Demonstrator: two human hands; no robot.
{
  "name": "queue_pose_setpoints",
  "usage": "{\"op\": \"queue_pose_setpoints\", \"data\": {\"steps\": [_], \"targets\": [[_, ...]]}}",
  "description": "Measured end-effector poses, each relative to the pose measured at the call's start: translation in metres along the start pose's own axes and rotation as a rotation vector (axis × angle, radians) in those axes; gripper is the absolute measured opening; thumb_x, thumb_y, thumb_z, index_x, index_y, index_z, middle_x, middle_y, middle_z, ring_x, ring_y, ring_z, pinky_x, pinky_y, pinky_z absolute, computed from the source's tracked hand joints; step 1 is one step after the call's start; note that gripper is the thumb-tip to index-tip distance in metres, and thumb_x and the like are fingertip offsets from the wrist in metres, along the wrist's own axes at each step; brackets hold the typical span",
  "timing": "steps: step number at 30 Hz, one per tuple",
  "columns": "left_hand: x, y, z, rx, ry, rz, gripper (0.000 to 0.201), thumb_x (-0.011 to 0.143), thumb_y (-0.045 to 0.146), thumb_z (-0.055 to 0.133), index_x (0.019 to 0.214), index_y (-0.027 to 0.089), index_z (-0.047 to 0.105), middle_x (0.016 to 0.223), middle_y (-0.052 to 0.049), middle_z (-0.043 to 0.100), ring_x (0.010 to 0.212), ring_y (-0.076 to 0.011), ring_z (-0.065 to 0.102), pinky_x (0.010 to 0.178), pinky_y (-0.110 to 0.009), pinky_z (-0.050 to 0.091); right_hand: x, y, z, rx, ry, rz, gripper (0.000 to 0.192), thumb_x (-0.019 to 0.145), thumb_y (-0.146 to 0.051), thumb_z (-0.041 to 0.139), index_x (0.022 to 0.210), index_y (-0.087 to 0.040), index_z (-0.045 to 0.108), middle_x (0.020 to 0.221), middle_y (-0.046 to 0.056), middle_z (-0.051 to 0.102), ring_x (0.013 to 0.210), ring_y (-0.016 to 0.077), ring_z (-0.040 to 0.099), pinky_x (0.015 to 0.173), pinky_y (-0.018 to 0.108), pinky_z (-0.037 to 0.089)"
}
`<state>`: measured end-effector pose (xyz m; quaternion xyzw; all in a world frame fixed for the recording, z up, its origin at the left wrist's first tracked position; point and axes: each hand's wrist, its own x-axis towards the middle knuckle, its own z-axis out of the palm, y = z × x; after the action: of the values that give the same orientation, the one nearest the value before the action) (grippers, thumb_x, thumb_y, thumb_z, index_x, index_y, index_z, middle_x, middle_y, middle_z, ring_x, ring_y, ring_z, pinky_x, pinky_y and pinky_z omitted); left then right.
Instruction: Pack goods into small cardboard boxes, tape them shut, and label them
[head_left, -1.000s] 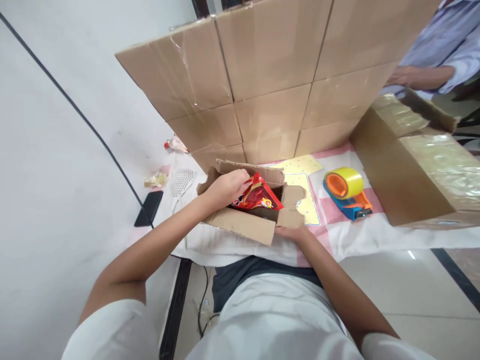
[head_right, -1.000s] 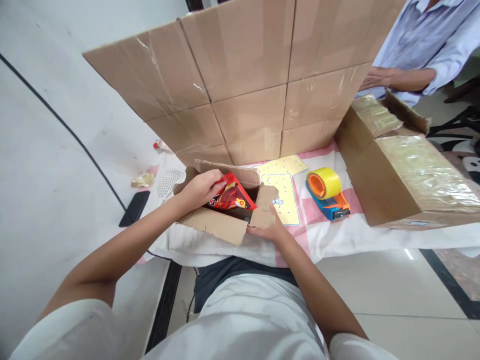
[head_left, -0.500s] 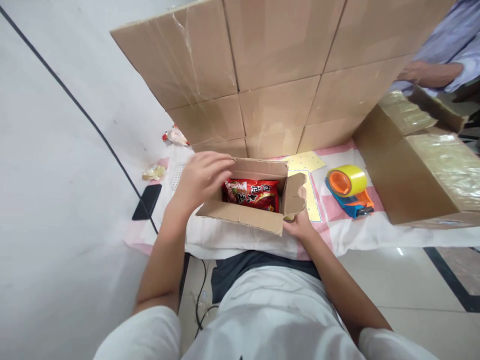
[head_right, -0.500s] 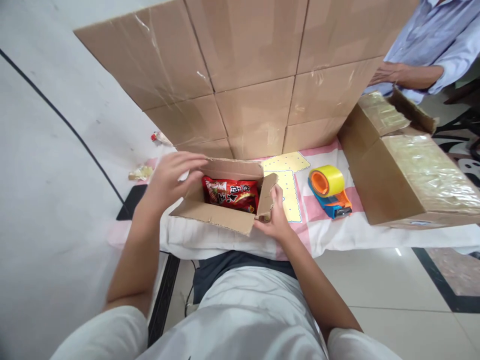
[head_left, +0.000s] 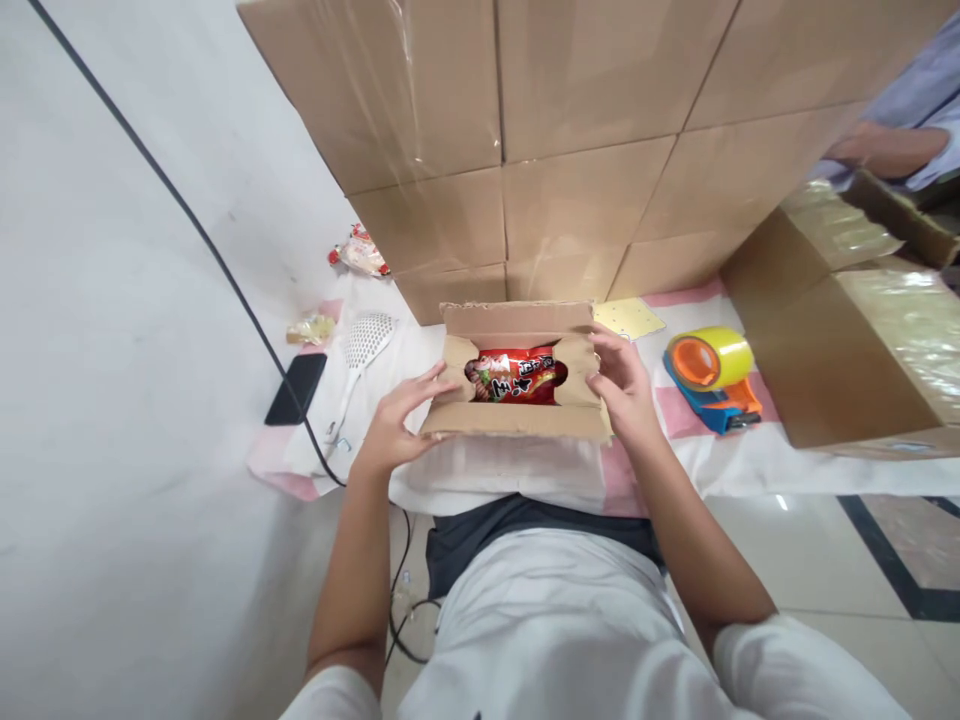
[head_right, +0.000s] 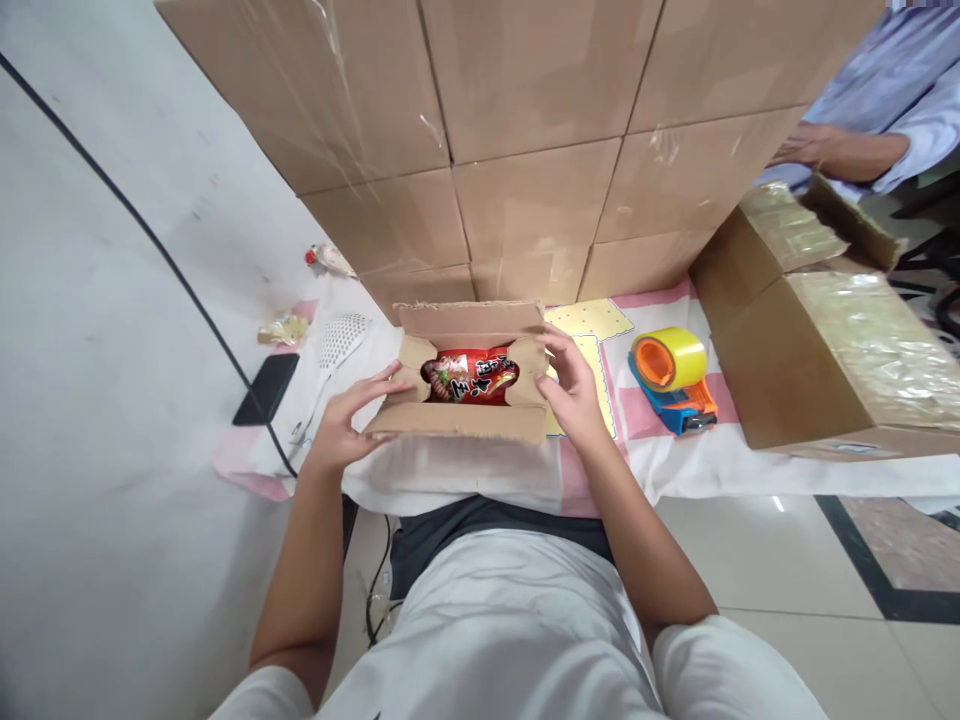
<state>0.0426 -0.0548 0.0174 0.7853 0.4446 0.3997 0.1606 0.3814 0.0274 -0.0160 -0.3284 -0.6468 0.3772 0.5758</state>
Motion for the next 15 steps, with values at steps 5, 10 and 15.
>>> {"op": "queue_pose_setpoints", "data": {"steps": [5, 10, 15], "targets": [[0.018, 0.002, 0.015, 0.106, 0.352, -0.21, 0.041, 0.09, 0.035, 0.073, 0.129, 0.022, 0.065, 0.103, -0.007, 0.073, 0.093, -0.0207, 0.073, 0.079, -0.033, 0.059, 0.015, -0.001, 0.003, 0.092, 0.042, -0.05, 0.05, 0.095, -0.051, 0.061, 0.143, -0.04, 0.055, 0.121, 0.005, 0.07, 0.125, 0.0297, 0.064, 0.109, 0.053, 0.051], [0.033, 0.032, 0.031, 0.398, 0.266, -0.11, 0.035, 0.099, 0.031, 0.061, 0.133, 0.024, 0.063, 0.139, -0.013, 0.065, 0.133, -0.0268, 0.06, 0.107, -0.044, 0.049, 0.02, -0.009, 0.003, -0.164, -0.098, -0.152, 0.031, 0.1, -0.044, 0.055, 0.122, -0.033, 0.073, 0.115, 0.007, 0.072, 0.116, 0.0298, 0.064, 0.105, 0.053, 0.051], [0.033, 0.057, 0.05, 0.583, -0.04, 0.0, 0.051, 0.097, 0.051, 0.064, 0.142, 0.026, 0.062, 0.146, -0.01, 0.066, 0.14, -0.0317, 0.057, 0.124, -0.051, 0.029, 0.008, -0.02, -0.008, -0.316, -0.041, -0.194, 0.033, 0.103, -0.039, 0.05, 0.127, -0.035, 0.071, 0.122, 0.006, 0.073, 0.123, 0.0315, 0.063, 0.11, 0.059, 0.048]]}}
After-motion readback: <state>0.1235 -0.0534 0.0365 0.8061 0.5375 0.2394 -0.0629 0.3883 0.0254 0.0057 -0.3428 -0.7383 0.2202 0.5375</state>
